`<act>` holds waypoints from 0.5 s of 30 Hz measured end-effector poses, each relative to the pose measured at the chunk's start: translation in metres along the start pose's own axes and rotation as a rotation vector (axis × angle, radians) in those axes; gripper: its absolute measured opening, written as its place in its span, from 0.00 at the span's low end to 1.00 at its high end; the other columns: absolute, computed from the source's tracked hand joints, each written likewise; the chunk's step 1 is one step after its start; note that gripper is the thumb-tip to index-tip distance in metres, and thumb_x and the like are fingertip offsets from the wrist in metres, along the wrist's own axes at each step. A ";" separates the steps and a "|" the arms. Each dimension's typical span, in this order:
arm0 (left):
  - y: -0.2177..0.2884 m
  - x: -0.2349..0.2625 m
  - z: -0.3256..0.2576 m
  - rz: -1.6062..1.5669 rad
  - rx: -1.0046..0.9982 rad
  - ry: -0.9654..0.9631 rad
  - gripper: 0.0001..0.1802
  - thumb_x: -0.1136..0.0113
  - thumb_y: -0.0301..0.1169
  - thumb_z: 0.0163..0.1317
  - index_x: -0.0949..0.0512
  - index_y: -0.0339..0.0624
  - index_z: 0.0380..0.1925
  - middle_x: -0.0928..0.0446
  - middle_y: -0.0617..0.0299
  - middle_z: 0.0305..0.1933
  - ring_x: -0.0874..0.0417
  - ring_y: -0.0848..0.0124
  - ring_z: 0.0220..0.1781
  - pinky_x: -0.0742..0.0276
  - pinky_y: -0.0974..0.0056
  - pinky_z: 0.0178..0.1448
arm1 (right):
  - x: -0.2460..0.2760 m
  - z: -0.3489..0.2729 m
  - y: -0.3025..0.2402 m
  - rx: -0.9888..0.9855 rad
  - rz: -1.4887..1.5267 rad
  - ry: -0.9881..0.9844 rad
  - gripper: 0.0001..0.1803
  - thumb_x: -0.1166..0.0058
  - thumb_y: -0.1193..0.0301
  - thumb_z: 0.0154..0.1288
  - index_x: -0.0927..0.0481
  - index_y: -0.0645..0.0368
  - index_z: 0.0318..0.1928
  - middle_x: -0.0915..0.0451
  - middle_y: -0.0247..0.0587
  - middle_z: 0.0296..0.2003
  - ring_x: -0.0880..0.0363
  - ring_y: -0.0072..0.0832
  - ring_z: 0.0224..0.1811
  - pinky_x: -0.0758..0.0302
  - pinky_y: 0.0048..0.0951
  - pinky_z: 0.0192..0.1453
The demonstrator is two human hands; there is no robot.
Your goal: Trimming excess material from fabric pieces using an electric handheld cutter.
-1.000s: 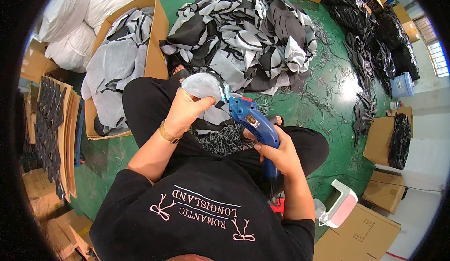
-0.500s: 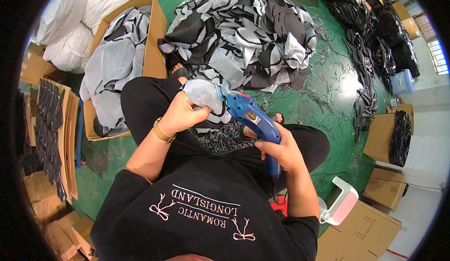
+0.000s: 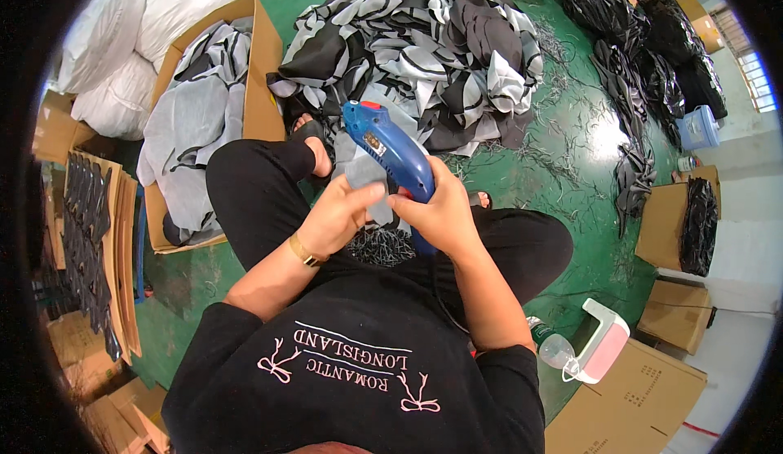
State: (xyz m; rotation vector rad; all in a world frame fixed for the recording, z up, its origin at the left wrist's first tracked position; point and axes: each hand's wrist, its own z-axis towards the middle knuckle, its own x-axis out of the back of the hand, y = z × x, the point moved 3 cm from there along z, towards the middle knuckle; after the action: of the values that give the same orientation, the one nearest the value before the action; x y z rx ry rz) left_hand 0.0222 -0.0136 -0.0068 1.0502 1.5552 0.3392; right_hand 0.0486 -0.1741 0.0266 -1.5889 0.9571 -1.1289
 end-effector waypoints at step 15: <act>0.003 0.029 0.019 -0.396 0.073 -0.024 0.12 0.42 0.24 0.62 0.25 0.39 0.47 0.20 0.63 0.44 0.18 0.69 0.45 0.23 0.62 0.52 | 0.037 -0.065 0.067 -0.432 0.641 -0.304 0.28 0.31 0.67 0.39 0.28 0.67 0.40 0.30 0.36 0.19 0.31 0.27 0.17 0.31 0.26 0.21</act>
State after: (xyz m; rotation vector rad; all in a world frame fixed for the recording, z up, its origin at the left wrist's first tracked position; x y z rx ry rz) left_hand 0.0433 0.0043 -0.0285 0.7739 1.7200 -0.0033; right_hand -0.0093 -0.2419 -0.0198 -1.5452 1.4220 -0.2389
